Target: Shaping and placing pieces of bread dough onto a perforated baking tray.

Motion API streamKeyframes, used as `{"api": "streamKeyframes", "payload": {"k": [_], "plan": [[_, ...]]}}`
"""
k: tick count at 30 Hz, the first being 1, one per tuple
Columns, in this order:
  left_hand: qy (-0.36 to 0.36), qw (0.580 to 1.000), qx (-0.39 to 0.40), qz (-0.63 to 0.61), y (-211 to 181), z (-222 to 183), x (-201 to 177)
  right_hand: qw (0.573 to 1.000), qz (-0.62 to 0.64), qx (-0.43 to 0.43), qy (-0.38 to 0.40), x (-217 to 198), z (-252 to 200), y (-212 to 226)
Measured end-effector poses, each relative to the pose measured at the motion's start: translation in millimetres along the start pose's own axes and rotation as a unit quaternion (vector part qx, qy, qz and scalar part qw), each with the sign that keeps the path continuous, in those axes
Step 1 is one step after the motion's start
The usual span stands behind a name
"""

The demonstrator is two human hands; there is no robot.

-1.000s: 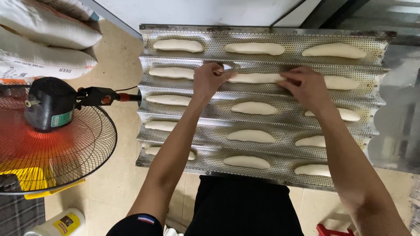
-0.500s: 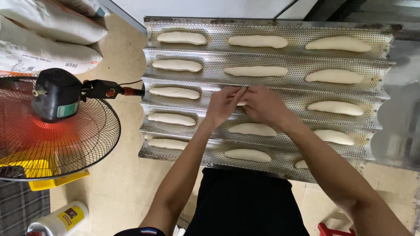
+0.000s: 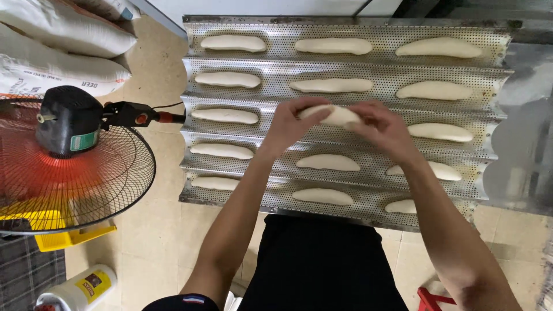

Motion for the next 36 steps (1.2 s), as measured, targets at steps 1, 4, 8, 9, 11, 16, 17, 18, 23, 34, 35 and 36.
{"api": "streamKeyframes", "payload": {"k": [1,4,8,9,11,16,17,18,23,34,35,36], "plan": [[-0.001,1.0,-0.001,0.0,-3,1,-2,1.0,0.001,0.0,0.001,4,2,6],[0.054,0.992,-0.055,-0.096,4,3,-6,0.997,-0.046,0.067,-0.02,4,3,8],[0.028,0.993,-0.112,0.004,32,0,-34,0.984,-0.133,0.115,-0.04,-14,-8,-5],[0.017,0.99,-0.139,0.0,36,-3,-44,0.981,-0.124,0.142,-0.053,-18,-12,-7],[0.036,0.989,-0.143,-0.021,52,1,-46,0.983,-0.111,0.137,-0.044,-15,-15,-11],[0.038,0.986,-0.152,0.064,60,7,-56,0.956,-0.211,0.202,-0.005,-17,-17,-17],[0.034,0.986,-0.148,0.063,64,8,-60,0.962,-0.204,0.181,-0.02,-20,-18,-17],[0.029,0.987,-0.143,0.061,68,9,-63,0.967,-0.197,0.16,-0.036,-24,-20,-18],[-0.07,0.969,-0.067,0.226,44,-7,-49,0.922,-0.385,-0.038,-0.014,-26,-20,-5],[-0.192,0.918,0.155,0.309,34,-58,-23,0.947,-0.321,0.004,0.012,32,-37,28],[-0.183,0.935,0.132,0.275,38,-66,-18,0.936,-0.334,-0.074,0.081,54,-39,24],[-0.174,0.949,0.111,0.238,43,-72,-11,0.915,-0.345,-0.151,0.149,73,-44,20]]}}
Point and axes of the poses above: each hand's wrist, its own z-axis towards the middle knuckle, its own x-axis out of the palm, y = z × x, the point moved 5 cm from there along z, towards the middle knuckle, and after that the axes turned 13 degrees about -x, right-handed, at the moved point
